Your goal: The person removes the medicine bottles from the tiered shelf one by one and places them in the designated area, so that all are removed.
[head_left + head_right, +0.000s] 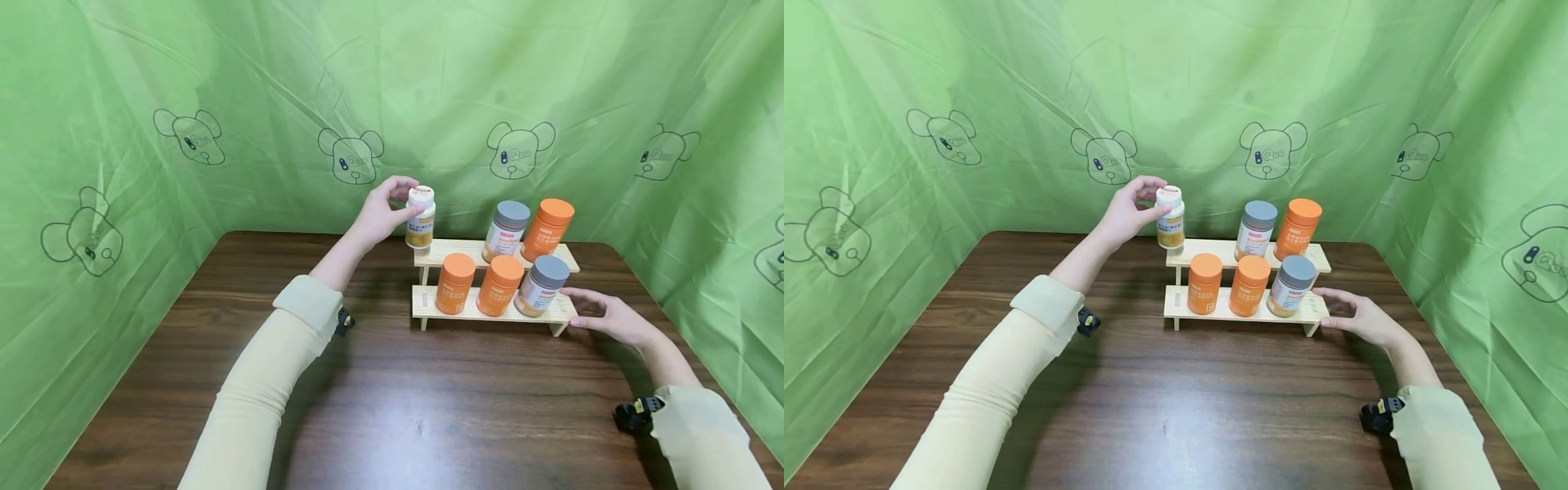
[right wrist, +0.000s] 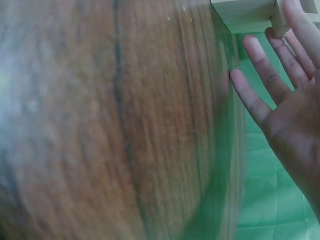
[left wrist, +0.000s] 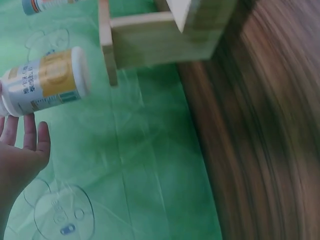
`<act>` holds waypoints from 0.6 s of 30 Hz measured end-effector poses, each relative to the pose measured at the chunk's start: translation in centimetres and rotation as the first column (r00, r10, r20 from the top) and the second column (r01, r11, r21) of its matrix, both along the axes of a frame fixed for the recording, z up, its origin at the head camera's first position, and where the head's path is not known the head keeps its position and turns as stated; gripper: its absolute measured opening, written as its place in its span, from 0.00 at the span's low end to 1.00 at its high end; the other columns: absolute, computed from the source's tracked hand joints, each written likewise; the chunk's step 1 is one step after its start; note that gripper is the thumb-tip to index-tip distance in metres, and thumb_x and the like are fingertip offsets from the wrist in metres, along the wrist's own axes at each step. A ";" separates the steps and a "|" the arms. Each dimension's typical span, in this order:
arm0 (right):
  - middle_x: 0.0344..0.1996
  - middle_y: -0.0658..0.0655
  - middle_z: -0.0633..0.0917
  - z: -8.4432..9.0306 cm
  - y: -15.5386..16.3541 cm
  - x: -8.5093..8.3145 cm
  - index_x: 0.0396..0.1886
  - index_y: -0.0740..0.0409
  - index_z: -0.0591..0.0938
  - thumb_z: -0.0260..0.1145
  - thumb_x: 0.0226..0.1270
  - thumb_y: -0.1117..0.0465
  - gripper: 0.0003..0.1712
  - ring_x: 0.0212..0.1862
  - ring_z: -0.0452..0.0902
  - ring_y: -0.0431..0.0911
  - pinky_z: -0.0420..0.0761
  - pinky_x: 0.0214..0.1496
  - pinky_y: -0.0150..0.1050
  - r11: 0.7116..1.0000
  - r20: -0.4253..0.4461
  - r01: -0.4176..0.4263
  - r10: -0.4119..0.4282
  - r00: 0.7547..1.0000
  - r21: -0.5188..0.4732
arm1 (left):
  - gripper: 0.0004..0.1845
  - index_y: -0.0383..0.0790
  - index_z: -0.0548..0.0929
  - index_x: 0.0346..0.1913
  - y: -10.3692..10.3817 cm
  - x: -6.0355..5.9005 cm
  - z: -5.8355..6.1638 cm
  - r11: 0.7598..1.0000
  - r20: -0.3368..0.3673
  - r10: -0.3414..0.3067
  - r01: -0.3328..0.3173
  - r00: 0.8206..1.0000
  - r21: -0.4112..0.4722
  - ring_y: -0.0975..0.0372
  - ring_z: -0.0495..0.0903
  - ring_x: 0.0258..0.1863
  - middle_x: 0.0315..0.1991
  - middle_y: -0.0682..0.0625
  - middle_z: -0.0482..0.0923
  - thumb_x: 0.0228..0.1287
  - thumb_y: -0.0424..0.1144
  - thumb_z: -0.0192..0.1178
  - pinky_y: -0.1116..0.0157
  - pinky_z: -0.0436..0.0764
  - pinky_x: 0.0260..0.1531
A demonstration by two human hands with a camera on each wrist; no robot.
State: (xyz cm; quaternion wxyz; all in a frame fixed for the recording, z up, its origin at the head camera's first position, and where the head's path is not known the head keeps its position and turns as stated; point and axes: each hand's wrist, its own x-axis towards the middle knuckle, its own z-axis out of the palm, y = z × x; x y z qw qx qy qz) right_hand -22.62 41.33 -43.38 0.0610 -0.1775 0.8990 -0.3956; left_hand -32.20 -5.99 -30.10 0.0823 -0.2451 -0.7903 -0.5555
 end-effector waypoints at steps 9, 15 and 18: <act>0.54 0.45 0.76 0.0 0.0 0.1 0.68 0.54 0.68 0.67 0.62 0.61 0.34 0.46 0.75 0.35 0.76 0.43 0.30 1.000 0.004 0.006 -0.006 1.000 0.000 | 0.23 0.45 0.75 0.54 -3.4 -0.6 -0.9 0.998 0.001 0.055 -0.055 0.998 0.004 0.59 0.76 0.48 0.50 0.50 0.81 0.55 0.40 0.69 0.58 0.75 0.49; 0.57 0.37 0.72 0.1 0.0 0.1 0.67 0.53 0.69 0.67 0.62 0.61 0.32 0.46 0.74 0.36 0.74 0.43 0.30 1.000 -0.020 -0.008 0.009 1.000 0.011 | 0.22 0.43 0.76 0.53 -5.2 -0.9 -1.9 0.994 0.022 0.110 -0.109 0.994 -0.022 0.57 0.77 0.48 0.50 0.47 0.81 0.55 0.40 0.69 0.54 0.75 0.50; 0.56 0.35 0.72 0.0 0.1 0.0 0.67 0.53 0.69 0.67 0.62 0.61 0.32 0.46 0.74 0.36 0.74 0.42 0.30 1.000 -0.020 -0.010 0.010 1.000 0.009 | 0.22 0.42 0.76 0.53 -5.8 -1.2 -2.8 0.991 0.040 0.134 -0.134 0.990 -0.023 0.56 0.77 0.49 0.51 0.46 0.81 0.55 0.39 0.69 0.51 0.74 0.53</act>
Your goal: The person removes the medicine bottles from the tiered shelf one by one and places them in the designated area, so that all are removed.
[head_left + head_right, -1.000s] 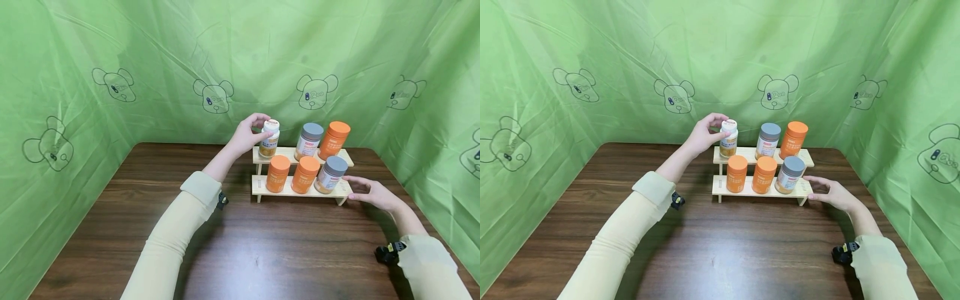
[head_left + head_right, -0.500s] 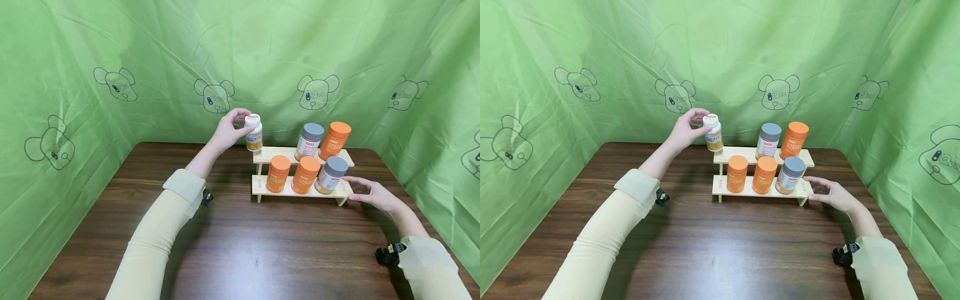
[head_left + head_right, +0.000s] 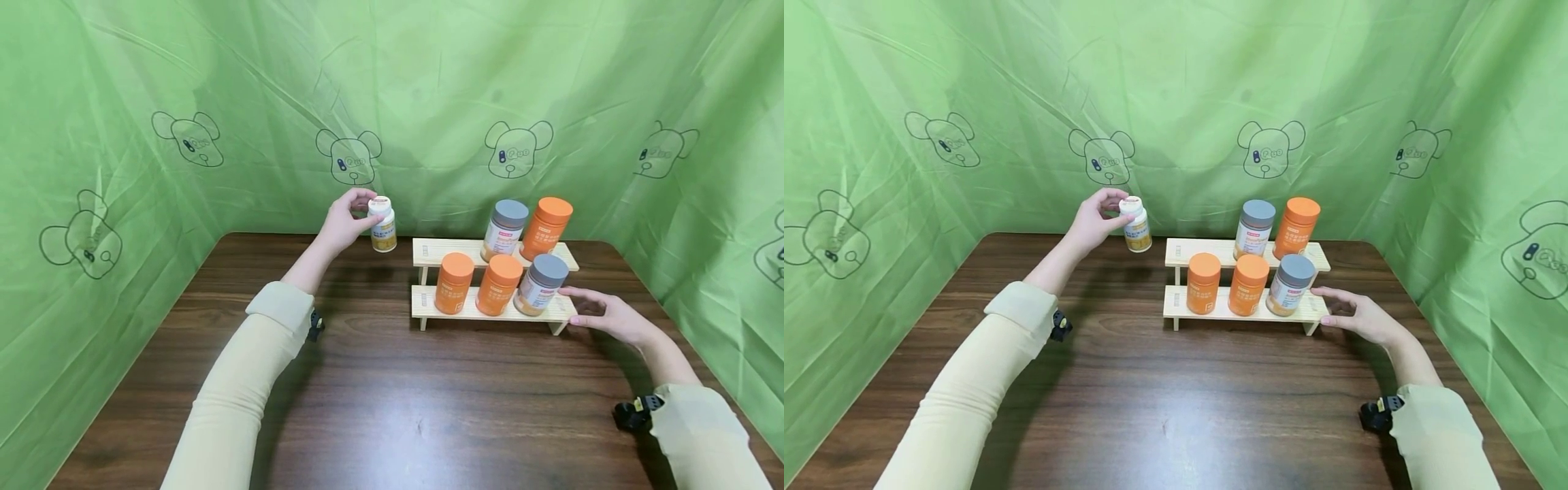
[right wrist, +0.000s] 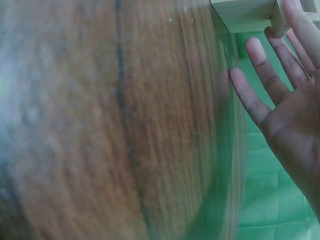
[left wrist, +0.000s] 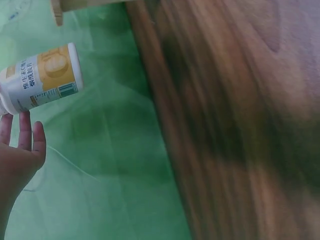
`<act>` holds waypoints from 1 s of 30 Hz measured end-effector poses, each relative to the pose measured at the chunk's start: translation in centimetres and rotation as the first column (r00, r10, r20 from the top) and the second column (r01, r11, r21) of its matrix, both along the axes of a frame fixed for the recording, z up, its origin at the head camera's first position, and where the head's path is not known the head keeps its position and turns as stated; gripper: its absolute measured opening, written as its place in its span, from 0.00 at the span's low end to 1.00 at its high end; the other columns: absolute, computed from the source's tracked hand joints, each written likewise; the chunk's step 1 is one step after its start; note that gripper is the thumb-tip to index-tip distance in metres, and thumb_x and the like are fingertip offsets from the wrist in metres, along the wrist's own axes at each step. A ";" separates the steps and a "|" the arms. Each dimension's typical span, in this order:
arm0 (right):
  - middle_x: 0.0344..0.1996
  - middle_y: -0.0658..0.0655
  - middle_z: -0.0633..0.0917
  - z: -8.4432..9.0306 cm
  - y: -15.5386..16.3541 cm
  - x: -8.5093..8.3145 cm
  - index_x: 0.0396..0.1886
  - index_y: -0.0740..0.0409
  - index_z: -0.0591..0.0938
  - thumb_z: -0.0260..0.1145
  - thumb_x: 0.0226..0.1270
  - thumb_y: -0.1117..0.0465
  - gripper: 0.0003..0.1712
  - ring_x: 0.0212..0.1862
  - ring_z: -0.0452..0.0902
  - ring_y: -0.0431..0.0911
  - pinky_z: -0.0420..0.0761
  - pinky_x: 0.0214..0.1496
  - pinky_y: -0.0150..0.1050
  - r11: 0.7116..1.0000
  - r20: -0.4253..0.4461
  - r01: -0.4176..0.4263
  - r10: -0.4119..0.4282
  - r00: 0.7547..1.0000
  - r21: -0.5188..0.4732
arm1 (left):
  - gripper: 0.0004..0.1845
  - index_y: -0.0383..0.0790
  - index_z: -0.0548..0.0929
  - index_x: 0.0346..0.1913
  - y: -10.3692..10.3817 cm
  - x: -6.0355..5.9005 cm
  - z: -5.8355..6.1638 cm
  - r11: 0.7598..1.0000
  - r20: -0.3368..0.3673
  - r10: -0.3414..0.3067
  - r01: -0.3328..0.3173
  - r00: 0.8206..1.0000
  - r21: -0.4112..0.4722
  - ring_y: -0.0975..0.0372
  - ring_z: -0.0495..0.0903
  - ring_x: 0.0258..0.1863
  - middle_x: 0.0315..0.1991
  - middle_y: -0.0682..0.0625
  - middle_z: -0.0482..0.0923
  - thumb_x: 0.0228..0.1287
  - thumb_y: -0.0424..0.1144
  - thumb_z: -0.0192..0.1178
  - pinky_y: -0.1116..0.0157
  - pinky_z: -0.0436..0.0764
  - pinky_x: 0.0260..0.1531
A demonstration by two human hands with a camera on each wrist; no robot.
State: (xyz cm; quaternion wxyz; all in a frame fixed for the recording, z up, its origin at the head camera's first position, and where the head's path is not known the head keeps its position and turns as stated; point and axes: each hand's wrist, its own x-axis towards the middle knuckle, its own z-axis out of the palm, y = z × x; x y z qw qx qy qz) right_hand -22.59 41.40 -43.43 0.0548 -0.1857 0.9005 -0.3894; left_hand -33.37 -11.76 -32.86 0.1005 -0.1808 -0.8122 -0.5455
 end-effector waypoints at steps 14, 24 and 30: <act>0.60 0.47 0.73 0.1 -0.1 0.2 0.67 0.53 0.69 0.67 0.62 0.61 0.33 0.46 0.74 0.36 0.74 0.44 0.29 1.000 -0.011 0.000 0.000 1.000 0.019 | 0.25 0.40 0.75 0.55 -1.3 -2.2 -5.1 0.993 0.098 0.093 -0.099 0.991 0.059 0.54 0.75 0.51 0.52 0.44 0.80 0.55 0.40 0.69 0.54 0.71 0.57; 0.60 0.42 0.72 0.1 -0.2 0.1 0.67 0.52 0.69 0.67 0.62 0.59 0.32 0.47 0.73 0.37 0.73 0.44 0.29 1.000 -0.002 0.007 -0.007 1.000 0.026 | 0.24 0.41 0.74 0.57 -1.4 -2.9 -7.8 0.996 0.132 0.053 -0.061 0.990 0.059 0.53 0.74 0.52 0.53 0.43 0.79 0.57 0.37 0.67 0.51 0.69 0.58; 0.59 0.40 0.72 0.4 -0.2 0.1 0.67 0.52 0.69 0.67 0.63 0.59 0.32 0.45 0.73 0.37 0.73 0.43 0.31 1.000 0.008 0.011 -0.011 1.000 0.023 | 0.24 0.38 0.74 0.58 -1.3 -3.1 -8.4 0.998 0.130 0.009 -0.018 0.991 0.065 0.50 0.72 0.53 0.54 0.40 0.78 0.58 0.33 0.65 0.46 0.65 0.60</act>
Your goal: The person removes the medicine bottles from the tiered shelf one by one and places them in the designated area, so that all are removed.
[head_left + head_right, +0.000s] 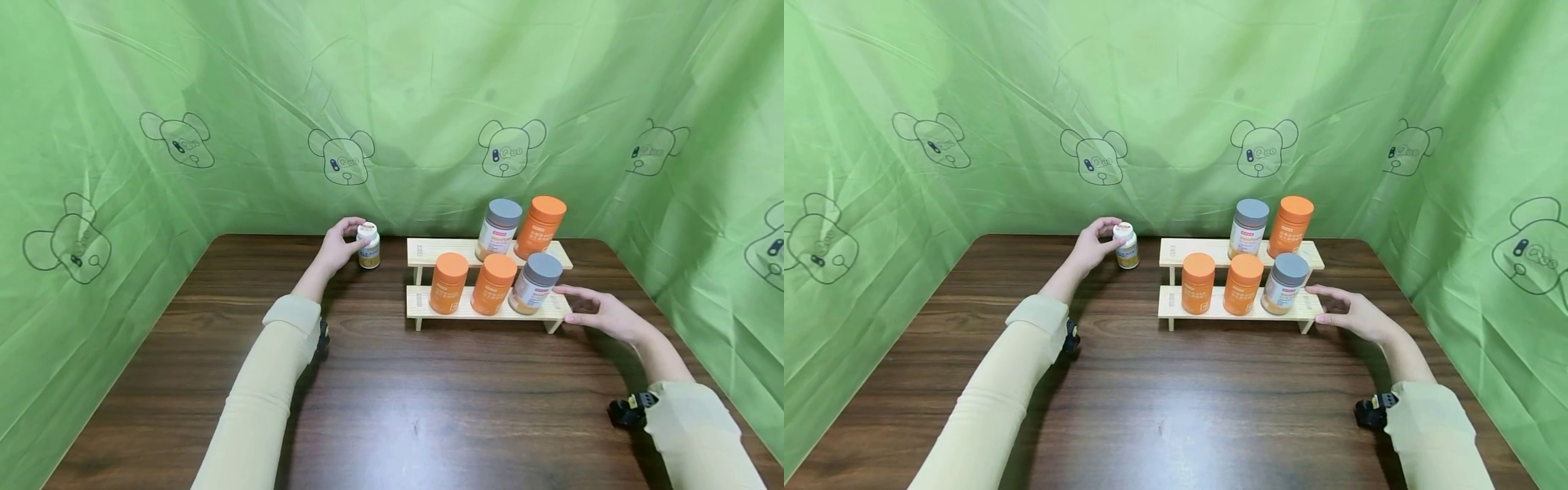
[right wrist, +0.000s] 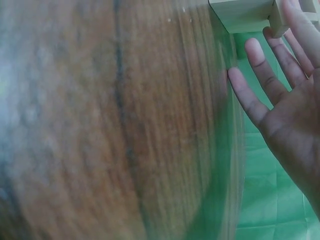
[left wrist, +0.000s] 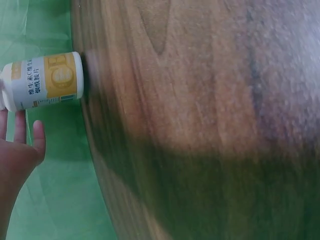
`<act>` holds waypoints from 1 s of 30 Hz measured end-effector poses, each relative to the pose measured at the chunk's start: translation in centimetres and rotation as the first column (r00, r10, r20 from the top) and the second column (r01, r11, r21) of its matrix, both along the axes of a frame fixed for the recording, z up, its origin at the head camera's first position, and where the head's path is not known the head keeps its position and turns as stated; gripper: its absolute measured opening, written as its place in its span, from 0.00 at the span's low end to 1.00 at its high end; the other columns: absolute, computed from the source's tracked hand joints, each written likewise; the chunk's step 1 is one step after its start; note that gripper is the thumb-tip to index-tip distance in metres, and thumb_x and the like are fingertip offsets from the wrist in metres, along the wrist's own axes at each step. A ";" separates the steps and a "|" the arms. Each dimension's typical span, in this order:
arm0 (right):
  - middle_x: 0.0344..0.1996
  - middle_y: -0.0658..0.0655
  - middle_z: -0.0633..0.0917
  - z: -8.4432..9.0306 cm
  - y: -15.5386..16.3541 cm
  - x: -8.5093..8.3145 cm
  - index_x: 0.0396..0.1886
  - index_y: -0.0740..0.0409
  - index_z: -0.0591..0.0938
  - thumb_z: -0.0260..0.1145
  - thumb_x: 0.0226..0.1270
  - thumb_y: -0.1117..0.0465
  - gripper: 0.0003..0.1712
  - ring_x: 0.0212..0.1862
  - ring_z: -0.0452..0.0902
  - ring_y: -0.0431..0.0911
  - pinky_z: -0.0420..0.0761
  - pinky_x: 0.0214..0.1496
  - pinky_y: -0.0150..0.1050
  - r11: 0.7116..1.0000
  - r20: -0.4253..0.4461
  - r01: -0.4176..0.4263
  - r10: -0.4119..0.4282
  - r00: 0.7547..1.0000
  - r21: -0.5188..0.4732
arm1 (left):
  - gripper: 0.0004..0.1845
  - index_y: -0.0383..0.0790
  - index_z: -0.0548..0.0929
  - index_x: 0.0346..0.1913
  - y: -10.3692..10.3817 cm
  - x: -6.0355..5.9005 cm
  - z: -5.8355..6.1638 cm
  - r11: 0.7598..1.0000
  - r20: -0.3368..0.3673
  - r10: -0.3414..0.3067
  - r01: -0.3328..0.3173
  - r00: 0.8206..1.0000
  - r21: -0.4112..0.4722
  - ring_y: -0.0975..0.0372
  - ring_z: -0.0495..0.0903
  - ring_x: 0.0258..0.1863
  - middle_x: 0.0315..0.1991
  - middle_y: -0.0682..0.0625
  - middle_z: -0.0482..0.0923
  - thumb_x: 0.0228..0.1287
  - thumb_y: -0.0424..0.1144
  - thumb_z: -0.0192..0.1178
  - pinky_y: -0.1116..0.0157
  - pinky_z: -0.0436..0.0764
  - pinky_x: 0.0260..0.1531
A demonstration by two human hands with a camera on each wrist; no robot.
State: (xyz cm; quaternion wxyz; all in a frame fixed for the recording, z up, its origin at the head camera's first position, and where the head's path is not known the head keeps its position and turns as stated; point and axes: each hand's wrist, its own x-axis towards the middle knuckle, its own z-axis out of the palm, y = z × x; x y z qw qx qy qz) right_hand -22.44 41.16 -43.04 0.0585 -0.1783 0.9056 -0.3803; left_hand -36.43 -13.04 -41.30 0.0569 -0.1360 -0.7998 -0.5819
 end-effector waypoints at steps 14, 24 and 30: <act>0.59 0.41 0.72 -0.2 0.3 -0.1 0.68 0.50 0.68 0.66 0.63 0.59 0.33 0.45 0.73 0.37 0.73 0.42 0.31 1.000 0.026 0.009 -0.009 1.000 -0.008 | 0.24 0.38 0.73 0.59 -0.1 -0.1 -0.4 1.000 0.006 -0.004 0.004 1.000 0.017 0.50 0.73 0.52 0.54 0.40 0.77 0.59 0.33 0.64 0.48 0.67 0.59; 0.54 0.39 0.74 -0.4 0.4 -0.2 0.67 0.48 0.69 0.67 0.62 0.58 0.33 0.44 0.75 0.39 0.74 0.42 0.32 0.999 0.053 0.038 -0.038 0.998 -0.011 | 0.28 0.37 0.71 0.61 -0.5 -0.4 0.1 1.000 -0.026 -0.008 0.008 1.000 -0.006 0.51 0.72 0.54 0.59 0.43 0.74 0.57 0.35 0.67 0.51 0.68 0.60; 0.54 0.37 0.74 -0.5 0.4 -0.4 0.67 0.49 0.69 0.67 0.63 0.58 0.33 0.44 0.75 0.39 0.74 0.42 0.32 0.999 0.050 0.031 -0.030 0.998 -0.010 | 0.29 0.38 0.71 0.62 -0.8 -0.1 1.4 1.000 -0.027 -0.008 0.007 1.000 -0.025 0.51 0.72 0.56 0.59 0.46 0.75 0.57 0.35 0.67 0.52 0.68 0.59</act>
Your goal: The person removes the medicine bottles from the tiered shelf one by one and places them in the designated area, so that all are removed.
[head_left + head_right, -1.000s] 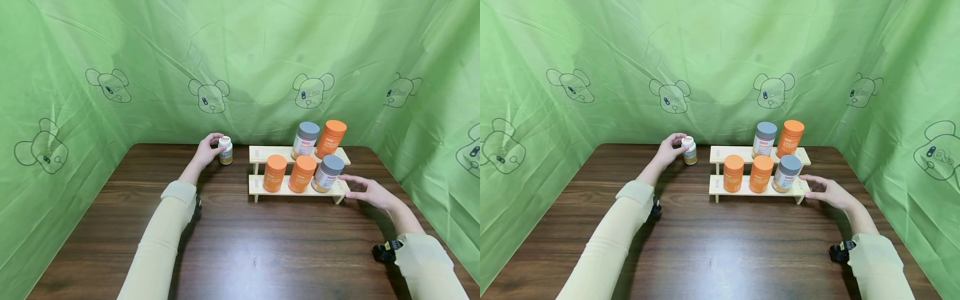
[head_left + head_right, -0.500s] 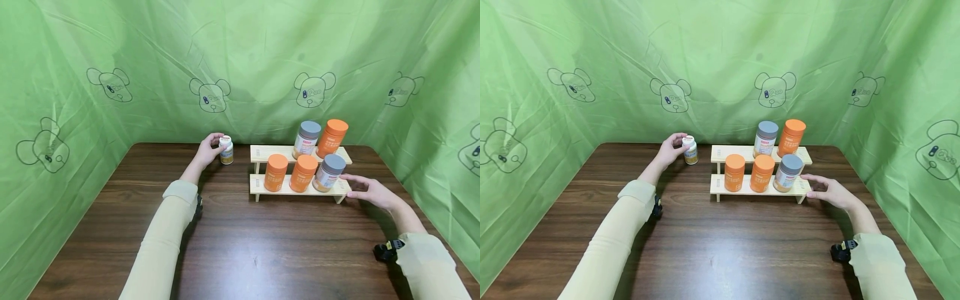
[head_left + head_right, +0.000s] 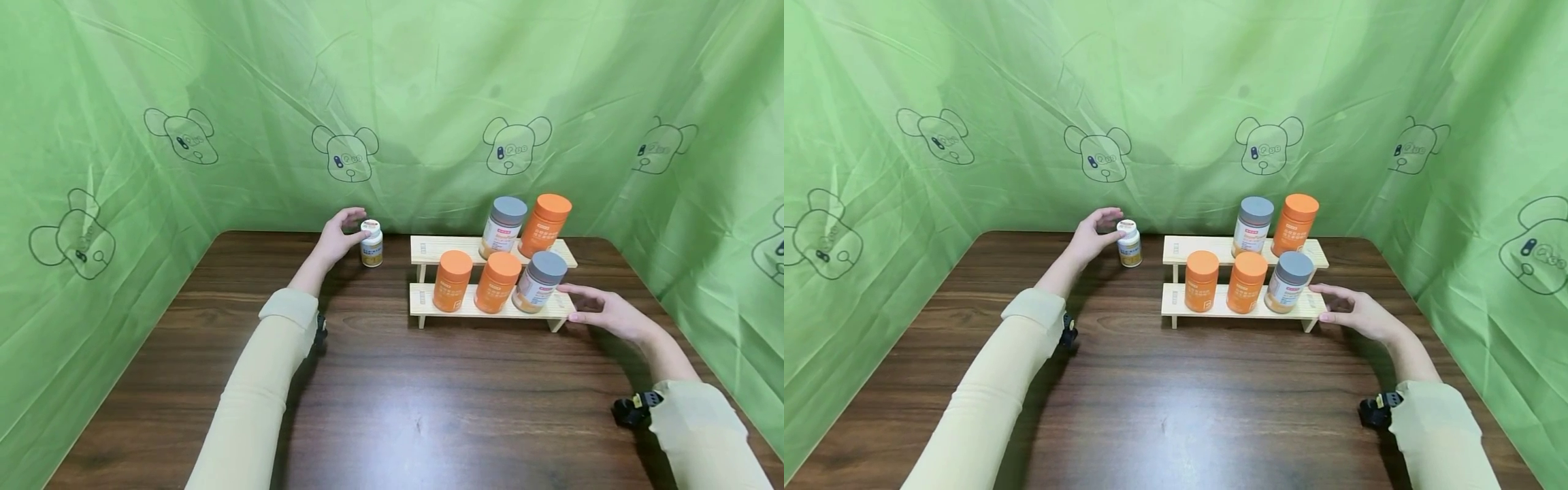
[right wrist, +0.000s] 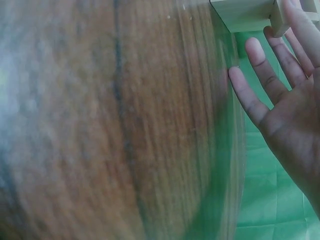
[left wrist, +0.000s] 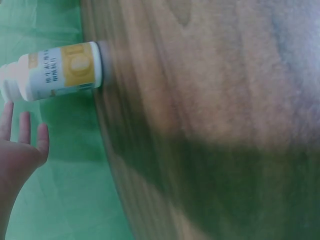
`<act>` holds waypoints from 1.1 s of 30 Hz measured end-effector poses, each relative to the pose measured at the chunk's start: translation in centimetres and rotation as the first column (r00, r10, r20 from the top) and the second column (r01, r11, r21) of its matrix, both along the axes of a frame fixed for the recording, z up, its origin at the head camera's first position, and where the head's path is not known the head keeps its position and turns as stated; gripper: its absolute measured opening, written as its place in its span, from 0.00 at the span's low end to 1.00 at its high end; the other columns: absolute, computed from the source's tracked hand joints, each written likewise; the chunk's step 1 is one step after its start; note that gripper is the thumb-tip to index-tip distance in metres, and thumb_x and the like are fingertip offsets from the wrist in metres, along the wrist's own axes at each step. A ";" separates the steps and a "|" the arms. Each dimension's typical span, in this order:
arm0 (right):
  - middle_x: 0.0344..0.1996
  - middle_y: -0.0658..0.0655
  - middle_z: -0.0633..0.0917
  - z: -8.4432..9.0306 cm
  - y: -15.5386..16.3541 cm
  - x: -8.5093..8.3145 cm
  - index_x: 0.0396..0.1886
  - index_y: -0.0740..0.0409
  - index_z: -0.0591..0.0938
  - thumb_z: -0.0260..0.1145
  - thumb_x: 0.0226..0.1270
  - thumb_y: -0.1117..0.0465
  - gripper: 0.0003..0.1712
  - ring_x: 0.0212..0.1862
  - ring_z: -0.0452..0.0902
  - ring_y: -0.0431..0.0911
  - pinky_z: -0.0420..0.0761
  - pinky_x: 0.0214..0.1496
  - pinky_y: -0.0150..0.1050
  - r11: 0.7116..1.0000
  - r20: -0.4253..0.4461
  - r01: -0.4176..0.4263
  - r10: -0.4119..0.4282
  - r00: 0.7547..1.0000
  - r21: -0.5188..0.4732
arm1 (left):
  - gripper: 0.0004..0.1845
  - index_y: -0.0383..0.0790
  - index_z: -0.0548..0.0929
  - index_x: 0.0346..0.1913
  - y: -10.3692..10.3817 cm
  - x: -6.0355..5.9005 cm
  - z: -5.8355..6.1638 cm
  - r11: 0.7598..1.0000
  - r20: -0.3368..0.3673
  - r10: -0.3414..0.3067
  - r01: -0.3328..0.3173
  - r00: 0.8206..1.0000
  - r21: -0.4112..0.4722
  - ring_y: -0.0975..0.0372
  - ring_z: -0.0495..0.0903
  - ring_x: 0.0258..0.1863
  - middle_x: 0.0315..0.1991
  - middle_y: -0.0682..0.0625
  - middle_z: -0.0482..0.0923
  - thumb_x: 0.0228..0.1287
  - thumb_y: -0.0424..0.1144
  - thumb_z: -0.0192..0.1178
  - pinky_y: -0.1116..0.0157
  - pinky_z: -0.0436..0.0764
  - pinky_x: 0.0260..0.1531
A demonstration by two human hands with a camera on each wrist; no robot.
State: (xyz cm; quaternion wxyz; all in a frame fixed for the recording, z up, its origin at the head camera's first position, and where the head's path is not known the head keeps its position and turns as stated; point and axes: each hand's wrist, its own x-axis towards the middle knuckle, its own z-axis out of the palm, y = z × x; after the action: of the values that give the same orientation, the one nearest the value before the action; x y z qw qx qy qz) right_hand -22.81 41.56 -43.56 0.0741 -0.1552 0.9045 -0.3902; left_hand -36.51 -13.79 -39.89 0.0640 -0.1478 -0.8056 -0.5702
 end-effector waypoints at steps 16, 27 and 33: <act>0.59 0.45 0.73 0.2 -0.3 0.1 0.68 0.48 0.68 0.66 0.64 0.57 0.33 0.45 0.75 0.38 0.74 0.43 0.30 1.000 -0.011 0.000 0.000 1.000 0.006 | 0.31 0.41 0.70 0.64 0.9 0.7 3.9 0.997 -0.022 -0.054 0.052 0.998 -0.063 0.47 0.67 0.62 0.60 0.47 0.74 0.57 0.38 0.67 0.47 0.63 0.63; 0.58 0.40 0.72 0.1 -0.1 0.3 0.68 0.48 0.68 0.66 0.64 0.57 0.33 0.44 0.75 0.40 0.74 0.43 0.31 1.000 0.010 0.012 -0.012 1.000 -0.006 | 0.33 0.46 0.68 0.66 3.1 2.7 7.5 0.990 0.045 -0.102 0.106 0.994 -0.093 0.53 0.65 0.64 0.62 0.52 0.73 0.58 0.44 0.66 0.51 0.64 0.63; 0.59 0.40 0.72 0.2 -0.2 0.3 0.67 0.46 0.69 0.66 0.63 0.57 0.32 0.46 0.76 0.38 0.73 0.46 0.30 1.000 0.015 0.025 -0.025 1.000 -0.012 | 0.31 0.52 0.69 0.65 4.1 3.8 9.1 0.989 0.066 -0.136 0.139 0.989 -0.054 0.59 0.66 0.62 0.62 0.53 0.72 0.58 0.46 0.67 0.53 0.73 0.56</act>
State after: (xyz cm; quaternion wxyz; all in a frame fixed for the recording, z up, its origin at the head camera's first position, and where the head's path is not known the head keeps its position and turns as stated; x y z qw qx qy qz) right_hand -22.50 41.37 -43.38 0.0750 -0.1415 0.9035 -0.3976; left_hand -32.72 -9.68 -30.81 -0.0048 -0.1871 -0.8115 -0.5536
